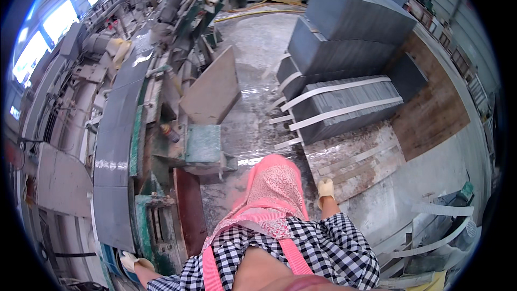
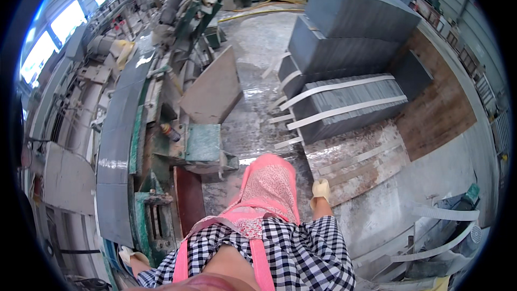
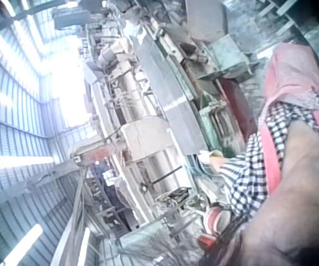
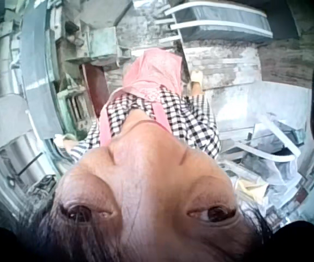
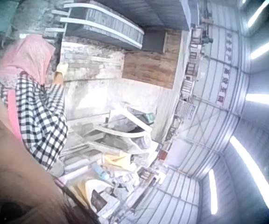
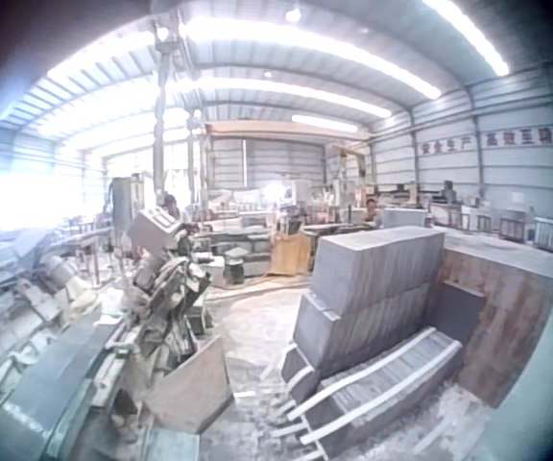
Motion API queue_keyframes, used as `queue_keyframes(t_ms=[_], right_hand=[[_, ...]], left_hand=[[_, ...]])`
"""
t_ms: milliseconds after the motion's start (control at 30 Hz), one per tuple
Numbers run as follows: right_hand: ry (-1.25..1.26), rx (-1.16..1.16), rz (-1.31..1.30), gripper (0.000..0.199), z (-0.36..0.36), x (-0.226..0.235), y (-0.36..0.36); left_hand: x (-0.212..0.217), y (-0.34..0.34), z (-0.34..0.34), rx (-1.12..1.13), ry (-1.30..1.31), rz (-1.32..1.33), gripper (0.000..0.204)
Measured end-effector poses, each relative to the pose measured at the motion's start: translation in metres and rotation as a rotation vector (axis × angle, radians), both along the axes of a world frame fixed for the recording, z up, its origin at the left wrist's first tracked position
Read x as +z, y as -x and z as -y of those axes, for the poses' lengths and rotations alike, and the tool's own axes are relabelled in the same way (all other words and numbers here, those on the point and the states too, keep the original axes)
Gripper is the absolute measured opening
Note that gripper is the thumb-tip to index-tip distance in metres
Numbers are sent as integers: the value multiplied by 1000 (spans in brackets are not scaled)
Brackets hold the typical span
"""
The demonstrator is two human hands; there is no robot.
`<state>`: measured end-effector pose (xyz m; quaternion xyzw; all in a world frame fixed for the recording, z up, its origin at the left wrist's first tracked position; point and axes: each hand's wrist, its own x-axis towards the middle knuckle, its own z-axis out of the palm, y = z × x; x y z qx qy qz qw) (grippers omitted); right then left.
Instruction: The person repeatedly picks up dark rectangular panels from a conveyor belt and stacks them onto a growing pile. The person wears gloves and handles each panel one at a time, placing it carefully on top of the previous one.
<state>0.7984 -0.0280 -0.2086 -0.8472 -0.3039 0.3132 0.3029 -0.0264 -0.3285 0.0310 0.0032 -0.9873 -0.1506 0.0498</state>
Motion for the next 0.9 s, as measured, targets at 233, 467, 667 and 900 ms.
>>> queue_keyframes(t_ms=[233, 467, 667, 900], right_hand=[[-137, 398, 66, 42, -61, 114, 161], [-183, 512, 62, 30, -66, 119, 252], [-97, 491, -46, 29, -45, 118, 284], [-184, 563, -29, 25, -34, 138, 292]], left_hand=[[-76, 23, 71, 65, -45, 18, 73], [-35, 17, 13, 153, 290, 68, 73], [-51, 45, 35, -69, 312, -102, 60], [-33, 68, -12, -90, -52, 18, 55]])
